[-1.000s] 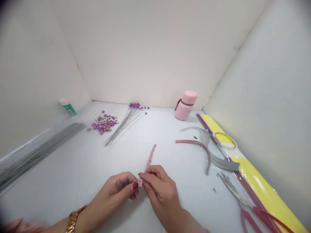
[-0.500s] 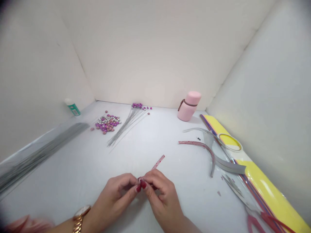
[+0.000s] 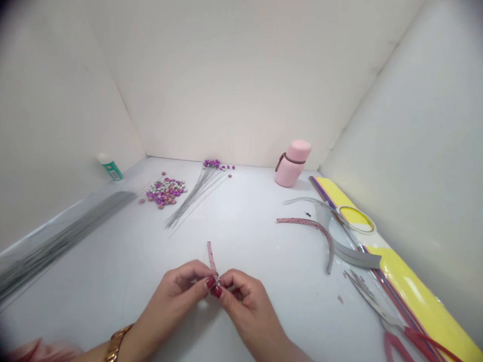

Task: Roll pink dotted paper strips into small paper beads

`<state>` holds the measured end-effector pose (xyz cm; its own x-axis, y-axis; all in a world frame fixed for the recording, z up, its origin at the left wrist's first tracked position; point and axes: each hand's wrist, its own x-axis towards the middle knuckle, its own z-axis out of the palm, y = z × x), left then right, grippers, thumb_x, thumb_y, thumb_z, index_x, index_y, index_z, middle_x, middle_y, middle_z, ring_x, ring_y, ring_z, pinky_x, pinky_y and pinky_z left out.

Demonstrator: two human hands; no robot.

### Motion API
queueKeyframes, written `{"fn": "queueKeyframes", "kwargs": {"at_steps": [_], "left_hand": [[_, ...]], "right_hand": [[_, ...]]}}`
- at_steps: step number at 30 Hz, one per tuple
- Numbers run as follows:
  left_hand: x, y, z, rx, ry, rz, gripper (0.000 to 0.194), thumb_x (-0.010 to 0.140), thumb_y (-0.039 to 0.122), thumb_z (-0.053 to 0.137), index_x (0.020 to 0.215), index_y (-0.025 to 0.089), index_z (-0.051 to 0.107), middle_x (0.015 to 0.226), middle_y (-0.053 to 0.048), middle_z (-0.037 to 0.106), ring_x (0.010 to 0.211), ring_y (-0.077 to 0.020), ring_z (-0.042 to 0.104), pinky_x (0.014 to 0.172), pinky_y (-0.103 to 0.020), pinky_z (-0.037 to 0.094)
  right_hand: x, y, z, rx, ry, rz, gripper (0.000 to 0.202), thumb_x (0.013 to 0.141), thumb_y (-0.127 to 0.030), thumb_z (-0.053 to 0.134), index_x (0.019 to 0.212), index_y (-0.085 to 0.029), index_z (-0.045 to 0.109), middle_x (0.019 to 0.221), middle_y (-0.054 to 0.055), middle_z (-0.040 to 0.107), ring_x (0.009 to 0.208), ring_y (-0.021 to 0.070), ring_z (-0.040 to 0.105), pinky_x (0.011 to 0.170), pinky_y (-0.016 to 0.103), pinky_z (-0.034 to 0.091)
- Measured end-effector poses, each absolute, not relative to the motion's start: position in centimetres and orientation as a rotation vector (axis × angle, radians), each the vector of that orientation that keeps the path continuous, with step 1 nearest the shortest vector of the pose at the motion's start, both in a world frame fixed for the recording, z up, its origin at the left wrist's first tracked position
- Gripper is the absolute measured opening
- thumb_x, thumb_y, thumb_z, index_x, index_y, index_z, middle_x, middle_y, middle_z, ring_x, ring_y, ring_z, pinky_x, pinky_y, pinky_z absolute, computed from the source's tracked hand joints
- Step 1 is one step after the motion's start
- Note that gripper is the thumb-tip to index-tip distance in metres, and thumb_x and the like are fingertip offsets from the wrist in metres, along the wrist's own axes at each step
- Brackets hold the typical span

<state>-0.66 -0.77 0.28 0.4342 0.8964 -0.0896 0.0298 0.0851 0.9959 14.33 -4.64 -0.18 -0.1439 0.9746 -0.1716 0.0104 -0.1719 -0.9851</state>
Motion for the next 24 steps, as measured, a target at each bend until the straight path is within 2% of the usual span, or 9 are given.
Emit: {"fn": "queueKeyframes", "kwargs": {"at_steps": [4, 8, 12, 15, 20, 22, 24], "left_hand": [[-0.8, -0.2, 0.5, 1.204, 0.86, 0.688, 0.011, 0.074, 0.021, 0.059, 0.08, 0.013, 0.063, 0.072, -0.003, 0.064, 0.068, -0.0144, 0.057, 0.066, -0.026, 0.044], [-0.8, 0.1, 0.8, 1.122, 0.881, 0.658, 0.006, 0.071, 0.017, 0.06, 0.068, 0.012, 0.062, 0.061, -0.001, 0.061, 0.06, -0.0118, 0.054, 0.06, -0.023, 0.041], [-0.5, -0.3, 0.4, 0.903, 0.944, 0.677, 0.004, 0.07, 0.013, 0.058, 0.067, 0.011, 0.06, 0.056, 0.002, 0.057, 0.054, -0.008, 0.049, 0.055, -0.02, 0.037], [-0.4, -0.7, 0.1, 0.75, 0.845, 0.668, 0.005, 0.072, 0.013, 0.055, 0.069, 0.012, 0.059, 0.055, 0.002, 0.056, 0.052, -0.0079, 0.049, 0.056, -0.021, 0.037], [-0.6, -0.9, 0.2, 0.592, 0.777, 0.638, 0.007, 0.073, 0.011, 0.051, 0.068, 0.013, 0.056, 0.053, 0.002, 0.054, 0.049, -0.007, 0.049, 0.053, -0.019, 0.036], [-0.7, -0.9, 0.3, 0.585, 0.808, 0.656, 0.007, 0.073, 0.012, 0.051, 0.068, 0.014, 0.055, 0.051, 0.003, 0.053, 0.048, -0.0069, 0.048, 0.052, -0.019, 0.036], [-0.6, -0.8, 0.3, 0.599, 0.832, 0.669, 0.006, 0.072, 0.012, 0.053, 0.067, 0.014, 0.055, 0.051, 0.003, 0.053, 0.048, -0.0065, 0.047, 0.052, -0.018, 0.036]], "right_hand": [[14.3, -4.6, -0.3, -1.221, -1.21, 1.519, 0.022, 0.08, -0.034, 0.054, 0.068, -0.015, 0.053, 0.061, -0.002, 0.052, 0.058, 0.01, 0.043, 0.056, 0.021, 0.034], [14.4, -4.5, -0.7, -1.225, -1.227, 1.528, 0.022, 0.079, -0.035, 0.056, 0.07, -0.015, 0.053, 0.059, -0.002, 0.051, 0.055, 0.0092, 0.042, 0.053, 0.02, 0.033], [14.4, -4.6, -0.8, -1.255, -1.252, 1.485, 0.025, 0.08, -0.037, 0.054, 0.071, -0.014, 0.056, 0.057, -0.002, 0.05, 0.053, 0.0085, 0.043, 0.052, 0.02, 0.034], [14.2, -4.6, -0.7, -1.183, -1.087, 1.675, 0.029, 0.079, -0.04, 0.055, 0.07, -0.012, 0.055, 0.053, -0.001, 0.055, 0.046, 0.0067, 0.048, 0.046, 0.017, 0.034], [14.4, -4.8, -0.6, -0.994, -0.761, 2.147, 0.032, 0.075, -0.044, 0.057, 0.078, -0.012, 0.055, 0.051, 0.002, 0.059, 0.036, 0.0063, 0.05, 0.031, 0.011, 0.027], [14.6, -4.9, -0.8, -1.015, -0.874, 2.195, 0.034, 0.073, -0.043, 0.059, 0.076, -0.01, 0.058, 0.051, 0.002, 0.059, 0.037, 0.0055, 0.05, 0.034, 0.011, 0.031], [14.6, -5.0, -0.8, -1.078, -1.031, 2.1, 0.037, 0.071, -0.045, 0.061, 0.071, -0.009, 0.059, 0.052, 0.002, 0.057, 0.039, 0.0046, 0.048, 0.037, 0.012, 0.034]]}}
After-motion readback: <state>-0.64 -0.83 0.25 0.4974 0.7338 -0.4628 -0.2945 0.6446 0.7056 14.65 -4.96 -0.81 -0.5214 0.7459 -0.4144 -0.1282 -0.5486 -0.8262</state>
